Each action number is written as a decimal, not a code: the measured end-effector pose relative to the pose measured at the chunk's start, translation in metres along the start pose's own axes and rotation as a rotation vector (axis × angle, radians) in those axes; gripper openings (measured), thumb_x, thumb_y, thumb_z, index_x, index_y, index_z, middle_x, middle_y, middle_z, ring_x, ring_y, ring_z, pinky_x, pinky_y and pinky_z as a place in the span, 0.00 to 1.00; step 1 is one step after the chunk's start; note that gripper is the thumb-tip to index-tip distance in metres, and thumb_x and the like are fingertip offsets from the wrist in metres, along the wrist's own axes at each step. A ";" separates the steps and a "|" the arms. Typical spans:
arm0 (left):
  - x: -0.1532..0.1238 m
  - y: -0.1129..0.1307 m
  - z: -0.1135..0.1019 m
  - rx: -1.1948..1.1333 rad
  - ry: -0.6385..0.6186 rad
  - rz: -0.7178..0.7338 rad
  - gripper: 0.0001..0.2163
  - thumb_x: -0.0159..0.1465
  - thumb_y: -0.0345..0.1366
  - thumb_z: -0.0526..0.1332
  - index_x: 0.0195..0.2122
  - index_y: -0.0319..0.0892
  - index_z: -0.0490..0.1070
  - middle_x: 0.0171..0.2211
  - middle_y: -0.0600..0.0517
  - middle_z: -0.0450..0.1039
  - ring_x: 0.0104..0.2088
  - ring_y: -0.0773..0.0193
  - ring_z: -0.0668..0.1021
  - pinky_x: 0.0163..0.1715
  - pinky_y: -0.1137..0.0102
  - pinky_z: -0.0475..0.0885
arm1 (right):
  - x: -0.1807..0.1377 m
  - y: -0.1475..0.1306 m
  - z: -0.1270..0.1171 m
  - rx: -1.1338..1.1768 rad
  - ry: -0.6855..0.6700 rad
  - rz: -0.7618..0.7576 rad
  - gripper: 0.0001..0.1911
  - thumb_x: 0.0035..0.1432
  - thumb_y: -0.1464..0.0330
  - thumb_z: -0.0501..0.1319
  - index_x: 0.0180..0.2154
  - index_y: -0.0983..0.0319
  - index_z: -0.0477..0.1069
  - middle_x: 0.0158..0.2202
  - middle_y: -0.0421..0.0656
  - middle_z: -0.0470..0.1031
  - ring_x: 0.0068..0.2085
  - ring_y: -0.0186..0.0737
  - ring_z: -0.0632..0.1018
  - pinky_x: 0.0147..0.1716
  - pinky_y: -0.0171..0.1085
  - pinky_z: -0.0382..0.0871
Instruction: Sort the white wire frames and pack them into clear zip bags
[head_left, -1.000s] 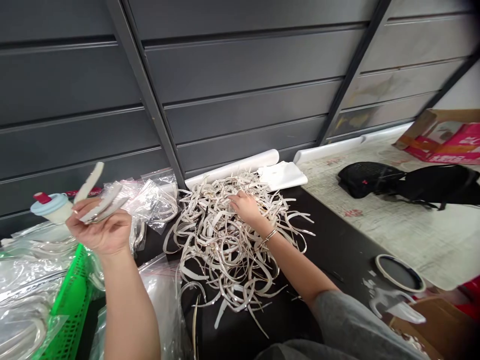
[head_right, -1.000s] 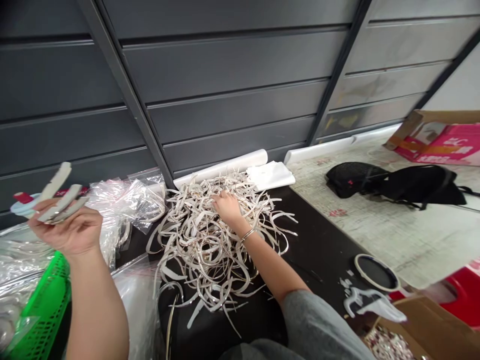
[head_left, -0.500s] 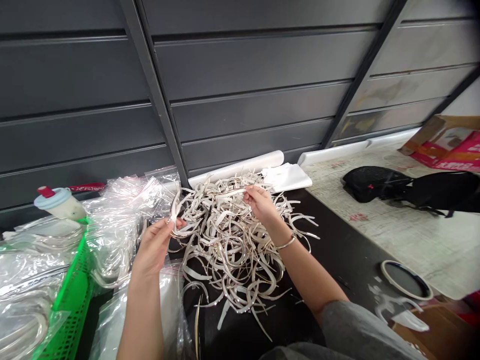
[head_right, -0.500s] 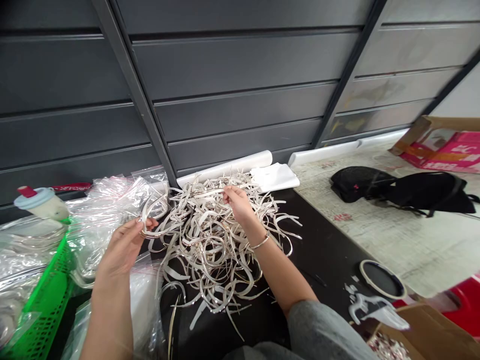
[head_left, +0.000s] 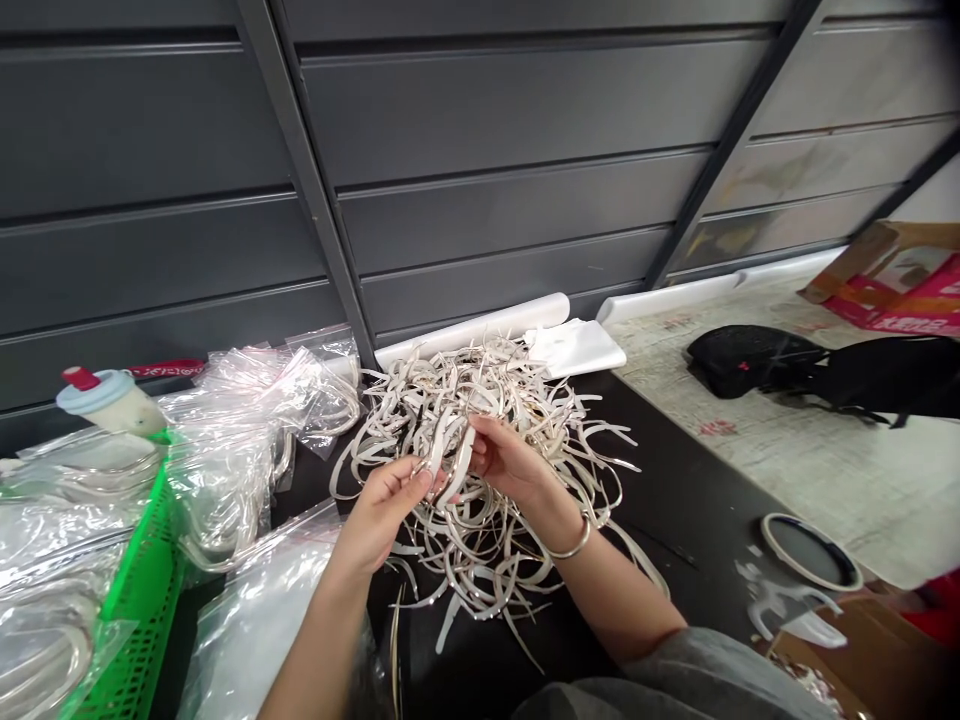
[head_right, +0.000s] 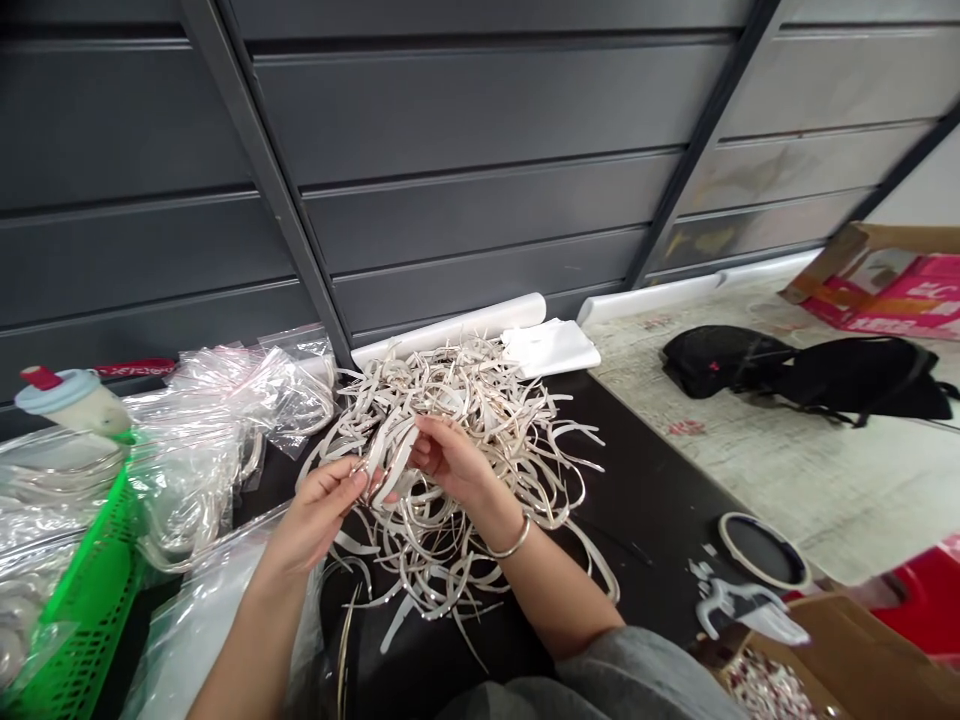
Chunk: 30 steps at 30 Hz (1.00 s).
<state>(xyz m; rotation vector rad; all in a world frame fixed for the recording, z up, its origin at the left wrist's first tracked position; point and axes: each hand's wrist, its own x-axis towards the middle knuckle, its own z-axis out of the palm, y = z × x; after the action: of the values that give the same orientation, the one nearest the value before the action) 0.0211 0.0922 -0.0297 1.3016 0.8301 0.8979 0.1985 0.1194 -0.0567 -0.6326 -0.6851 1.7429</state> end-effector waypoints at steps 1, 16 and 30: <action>0.000 0.000 0.001 -0.007 -0.026 -0.012 0.10 0.61 0.41 0.59 0.34 0.40 0.74 0.30 0.49 0.78 0.35 0.59 0.77 0.42 0.66 0.66 | 0.000 0.001 0.001 0.016 0.028 -0.017 0.18 0.48 0.64 0.66 0.17 0.63 0.61 0.14 0.32 0.60 0.17 0.25 0.63 0.18 0.28 0.60; 0.005 -0.003 0.002 -0.138 -0.055 -0.030 0.12 0.60 0.42 0.60 0.25 0.39 0.73 0.24 0.52 0.73 0.31 0.63 0.75 0.40 0.69 0.66 | 0.002 -0.011 -0.014 -0.181 0.163 -0.305 0.13 0.52 0.61 0.64 0.21 0.62 0.68 0.17 0.34 0.64 0.19 0.26 0.64 0.19 0.29 0.58; 0.016 0.018 -0.035 -0.946 0.609 -0.149 0.20 0.69 0.33 0.42 0.33 0.36 0.73 0.18 0.53 0.73 0.27 0.65 0.80 0.36 0.66 0.76 | 0.001 -0.055 -0.045 -1.094 0.311 -0.651 0.05 0.52 0.69 0.60 0.29 0.61 0.74 0.21 0.38 0.69 0.21 0.29 0.64 0.20 0.31 0.55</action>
<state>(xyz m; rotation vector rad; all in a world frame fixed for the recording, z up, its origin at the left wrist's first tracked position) -0.0049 0.1229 -0.0157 0.1313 0.7791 1.3601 0.2665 0.1394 -0.0484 -1.2014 -1.4242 0.5442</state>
